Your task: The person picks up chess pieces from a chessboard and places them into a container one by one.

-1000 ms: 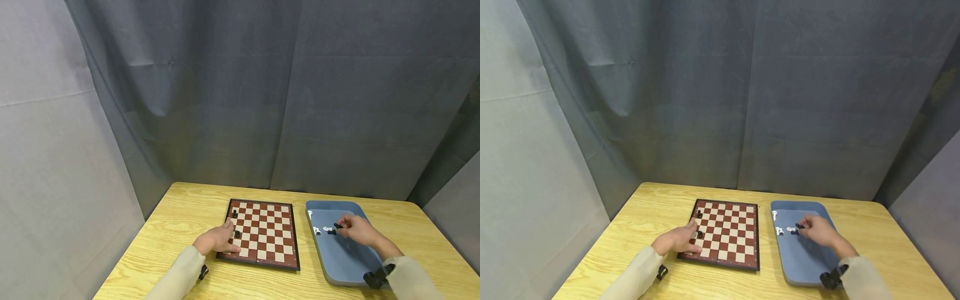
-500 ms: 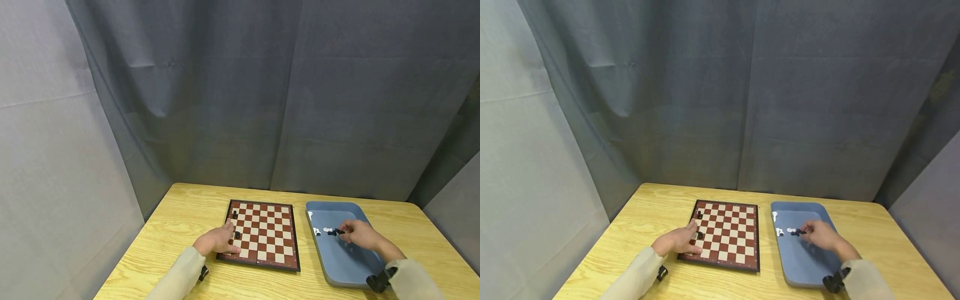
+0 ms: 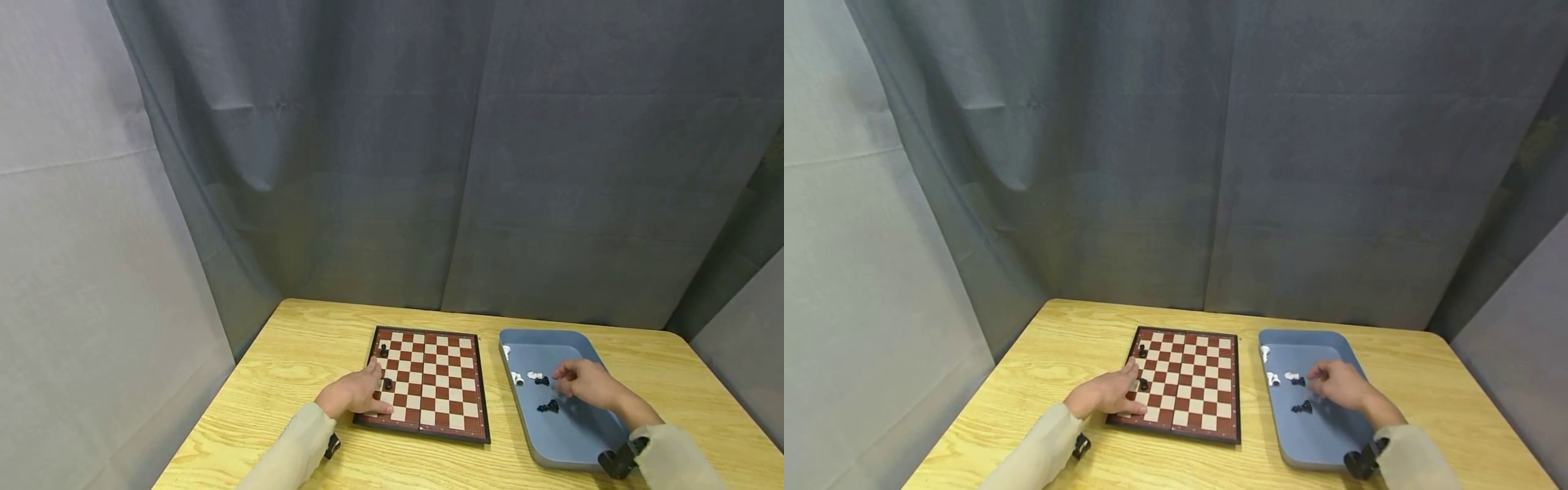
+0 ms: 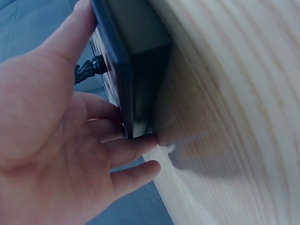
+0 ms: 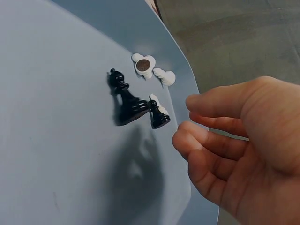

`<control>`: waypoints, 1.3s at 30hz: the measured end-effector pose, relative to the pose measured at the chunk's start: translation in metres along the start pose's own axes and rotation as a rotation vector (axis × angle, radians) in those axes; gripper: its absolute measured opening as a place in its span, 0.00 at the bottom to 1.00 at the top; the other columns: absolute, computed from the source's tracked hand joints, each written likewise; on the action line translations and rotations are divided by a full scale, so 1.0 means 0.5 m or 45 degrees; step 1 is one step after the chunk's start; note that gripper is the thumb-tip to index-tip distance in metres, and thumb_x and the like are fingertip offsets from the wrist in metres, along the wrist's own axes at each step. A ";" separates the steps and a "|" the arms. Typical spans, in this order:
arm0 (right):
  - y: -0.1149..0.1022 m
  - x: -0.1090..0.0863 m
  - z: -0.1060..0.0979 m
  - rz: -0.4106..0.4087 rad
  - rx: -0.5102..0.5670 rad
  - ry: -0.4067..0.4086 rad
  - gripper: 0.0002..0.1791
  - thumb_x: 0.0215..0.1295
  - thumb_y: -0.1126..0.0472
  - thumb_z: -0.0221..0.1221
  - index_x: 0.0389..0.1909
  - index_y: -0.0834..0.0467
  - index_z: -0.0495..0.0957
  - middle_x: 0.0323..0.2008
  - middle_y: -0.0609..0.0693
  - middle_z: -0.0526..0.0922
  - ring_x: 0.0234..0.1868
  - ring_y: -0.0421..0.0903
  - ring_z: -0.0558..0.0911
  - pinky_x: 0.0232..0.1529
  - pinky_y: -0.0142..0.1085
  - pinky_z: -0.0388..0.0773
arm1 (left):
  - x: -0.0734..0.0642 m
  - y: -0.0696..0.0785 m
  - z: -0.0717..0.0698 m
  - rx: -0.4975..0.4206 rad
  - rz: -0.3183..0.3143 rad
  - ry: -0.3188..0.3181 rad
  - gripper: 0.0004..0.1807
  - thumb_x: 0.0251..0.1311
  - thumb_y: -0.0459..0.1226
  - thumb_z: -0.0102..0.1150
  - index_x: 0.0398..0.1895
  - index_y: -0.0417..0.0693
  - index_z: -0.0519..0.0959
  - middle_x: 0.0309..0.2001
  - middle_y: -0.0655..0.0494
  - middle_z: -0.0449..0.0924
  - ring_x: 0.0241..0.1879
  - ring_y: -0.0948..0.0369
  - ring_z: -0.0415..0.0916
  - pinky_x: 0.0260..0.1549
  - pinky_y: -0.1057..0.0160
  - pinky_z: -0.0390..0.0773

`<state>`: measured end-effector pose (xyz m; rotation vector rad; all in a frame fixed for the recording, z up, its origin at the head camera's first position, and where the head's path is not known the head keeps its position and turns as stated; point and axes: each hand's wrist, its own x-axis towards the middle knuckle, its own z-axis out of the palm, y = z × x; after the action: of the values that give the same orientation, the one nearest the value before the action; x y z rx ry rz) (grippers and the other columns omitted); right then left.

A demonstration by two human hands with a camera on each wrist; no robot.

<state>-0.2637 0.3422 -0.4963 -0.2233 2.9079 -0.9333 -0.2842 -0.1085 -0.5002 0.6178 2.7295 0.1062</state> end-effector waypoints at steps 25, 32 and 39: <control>-0.121 0.033 0.037 -0.171 0.041 0.103 0.10 0.62 0.63 0.60 0.42 0.63 0.78 0.32 0.48 0.79 0.33 0.43 0.77 0.29 0.37 0.75 | -0.003 0.003 -0.001 -0.038 0.006 0.008 0.54 0.55 0.64 0.54 0.73 0.37 0.49 0.74 0.42 0.40 0.63 0.51 0.64 0.46 0.61 0.75; -0.153 0.051 0.061 -0.194 0.075 0.095 0.07 0.62 0.63 0.61 0.39 0.61 0.79 0.30 0.47 0.78 0.31 0.42 0.76 0.29 0.37 0.74 | -0.003 0.003 -0.002 -0.032 -0.003 0.006 0.54 0.55 0.63 0.54 0.73 0.38 0.49 0.74 0.43 0.40 0.62 0.51 0.66 0.44 0.62 0.75; -0.187 0.067 0.084 -0.260 0.144 0.047 0.08 0.63 0.63 0.60 0.41 0.63 0.78 0.30 0.47 0.78 0.32 0.42 0.76 0.30 0.36 0.74 | -0.004 0.002 -0.001 -0.031 0.013 0.020 0.54 0.55 0.63 0.53 0.73 0.37 0.49 0.74 0.42 0.40 0.61 0.51 0.66 0.44 0.62 0.75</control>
<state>-0.2813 0.2376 -0.4771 -0.5082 2.8948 -1.1384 -0.2820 -0.1086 -0.4991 0.6264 2.7361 0.1465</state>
